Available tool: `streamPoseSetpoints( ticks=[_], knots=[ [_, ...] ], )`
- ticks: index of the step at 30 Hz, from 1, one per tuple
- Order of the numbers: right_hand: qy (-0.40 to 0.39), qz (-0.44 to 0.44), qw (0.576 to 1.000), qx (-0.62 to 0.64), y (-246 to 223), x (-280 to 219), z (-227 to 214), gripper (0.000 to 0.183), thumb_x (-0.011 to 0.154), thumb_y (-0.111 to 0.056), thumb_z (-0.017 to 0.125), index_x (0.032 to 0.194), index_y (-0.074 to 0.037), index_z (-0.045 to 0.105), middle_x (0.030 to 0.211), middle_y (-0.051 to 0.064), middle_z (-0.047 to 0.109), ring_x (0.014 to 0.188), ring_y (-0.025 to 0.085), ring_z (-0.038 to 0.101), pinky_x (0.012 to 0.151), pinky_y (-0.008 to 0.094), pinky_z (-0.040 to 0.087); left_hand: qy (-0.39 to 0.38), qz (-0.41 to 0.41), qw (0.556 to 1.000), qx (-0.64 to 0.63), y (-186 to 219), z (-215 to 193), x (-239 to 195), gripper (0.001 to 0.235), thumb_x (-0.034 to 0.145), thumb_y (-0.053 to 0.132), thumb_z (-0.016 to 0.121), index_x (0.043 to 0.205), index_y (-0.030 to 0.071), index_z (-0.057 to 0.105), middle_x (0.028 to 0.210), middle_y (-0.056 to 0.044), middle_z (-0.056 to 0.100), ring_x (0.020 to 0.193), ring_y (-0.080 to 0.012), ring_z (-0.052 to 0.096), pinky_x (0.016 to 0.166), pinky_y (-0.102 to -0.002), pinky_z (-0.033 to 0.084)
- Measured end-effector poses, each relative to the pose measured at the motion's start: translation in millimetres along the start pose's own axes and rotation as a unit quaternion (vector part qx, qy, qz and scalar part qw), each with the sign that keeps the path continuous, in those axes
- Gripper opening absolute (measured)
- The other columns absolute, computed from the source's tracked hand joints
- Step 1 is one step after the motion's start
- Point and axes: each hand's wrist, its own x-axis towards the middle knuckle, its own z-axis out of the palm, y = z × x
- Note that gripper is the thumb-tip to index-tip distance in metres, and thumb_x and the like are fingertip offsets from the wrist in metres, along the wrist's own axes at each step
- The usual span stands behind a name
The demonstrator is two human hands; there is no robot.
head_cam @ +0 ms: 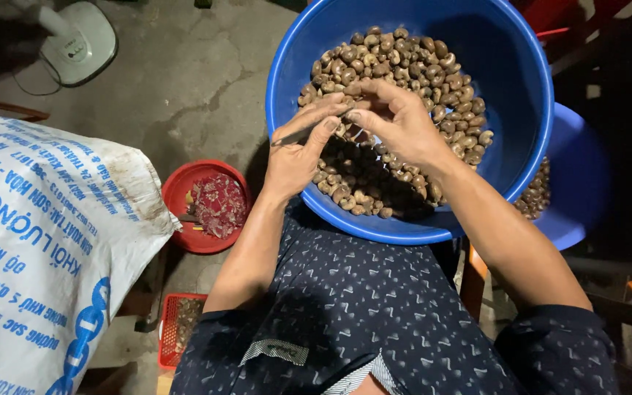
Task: The person sits with a blue bowl of cashew nuts on their lap and uses a small knife to peel the outer skin off the nuts. The peeled nuts are placed into a second blue bowl to the right, while the discarded skins are placed into a red bowl on the floor. The person occasionally reaches for a phone on a nearby sack.
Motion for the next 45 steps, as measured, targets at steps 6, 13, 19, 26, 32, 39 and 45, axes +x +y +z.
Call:
streamPoseSetpoints(
  ticks=[6, 13, 19, 26, 32, 39, 45],
  knots=[
    [-0.029, 0.004, 0.994, 0.103, 7, -1, 3, 0.034, 0.105, -0.005, 0.063, 0.134, 0.01, 0.053, 0.098, 0.022, 0.071, 0.087, 0.025, 0.071, 0.074, 0.037, 0.065, 0.018, 0.02, 0.999, -0.031, 1, 0, 2, 0.019, 0.106, 0.02, 0.068, 0.119, 0.009, 0.077, 0.121, -0.015, 0.075, 0.12, -0.0294, 0.069, 0.108, -0.049, 0.051],
    [-0.036, 0.033, 0.979, 0.199, 4, 1, 8, 0.037, 0.106, -0.01, 0.06, 0.137, 0.009, 0.05, 0.101, 0.019, 0.07, 0.088, 0.023, 0.072, 0.074, 0.037, 0.068, 0.023, 0.04, 0.999, -0.028, 5, -1, 6, 0.017, 0.104, 0.018, 0.07, 0.116, 0.008, 0.078, 0.118, -0.015, 0.076, 0.118, -0.0297, 0.07, 0.106, -0.047, 0.053],
    [-0.038, 0.042, 0.98, 0.19, 16, 2, 6, 0.038, 0.104, -0.006, 0.063, 0.136, 0.01, 0.05, 0.1, 0.019, 0.069, 0.085, 0.023, 0.072, 0.073, 0.035, 0.068, 0.026, 0.048, 0.998, -0.011, 3, 0, 6, 0.018, 0.104, 0.017, 0.069, 0.118, 0.008, 0.078, 0.118, -0.016, 0.076, 0.119, -0.0309, 0.069, 0.107, -0.048, 0.051],
    [-0.038, 0.06, 0.977, 0.2, 3, 2, 6, 0.036, 0.106, -0.009, 0.058, 0.136, 0.009, 0.051, 0.101, 0.021, 0.069, 0.086, 0.025, 0.074, 0.076, 0.037, 0.069, 0.021, 0.01, 0.998, -0.053, 3, -3, 5, 0.02, 0.107, 0.02, 0.066, 0.121, 0.009, 0.077, 0.119, -0.015, 0.076, 0.121, -0.0276, 0.067, 0.107, -0.048, 0.051],
    [-0.039, 0.071, 0.975, 0.205, -1, 1, 7, 0.032, 0.107, -0.011, 0.057, 0.132, 0.007, 0.053, 0.103, 0.022, 0.07, 0.086, 0.025, 0.075, 0.075, 0.036, 0.069, 0.018, 0.007, 0.999, -0.046, 2, -4, 4, 0.02, 0.108, 0.018, 0.066, 0.122, 0.009, 0.076, 0.117, -0.015, 0.076, 0.12, -0.0278, 0.067, 0.106, -0.049, 0.052],
    [-0.016, 0.049, 0.99, 0.134, 12, -1, 1, 0.026, 0.108, -0.014, 0.056, 0.125, 0.006, 0.057, 0.1, 0.023, 0.067, 0.082, 0.027, 0.074, 0.071, 0.038, 0.069, 0.015, -0.02, 0.999, -0.024, 5, -3, 1, 0.019, 0.106, 0.02, 0.068, 0.119, 0.009, 0.078, 0.115, -0.014, 0.077, 0.112, -0.0238, 0.07, 0.101, -0.046, 0.056],
    [0.134, -0.045, 0.987, -0.077, -4, 3, -50, 0.012, 0.11, 0.0, 0.055, 0.121, 0.004, 0.057, 0.091, 0.024, 0.07, 0.066, 0.026, 0.071, 0.059, 0.032, 0.063, 0.006, -0.039, 0.999, -0.025, 10, -7, -1, 0.024, 0.107, 0.026, 0.062, 0.122, 0.01, 0.072, 0.124, -0.01, 0.074, 0.124, -0.0258, 0.07, 0.11, -0.039, 0.058]
  ],
)
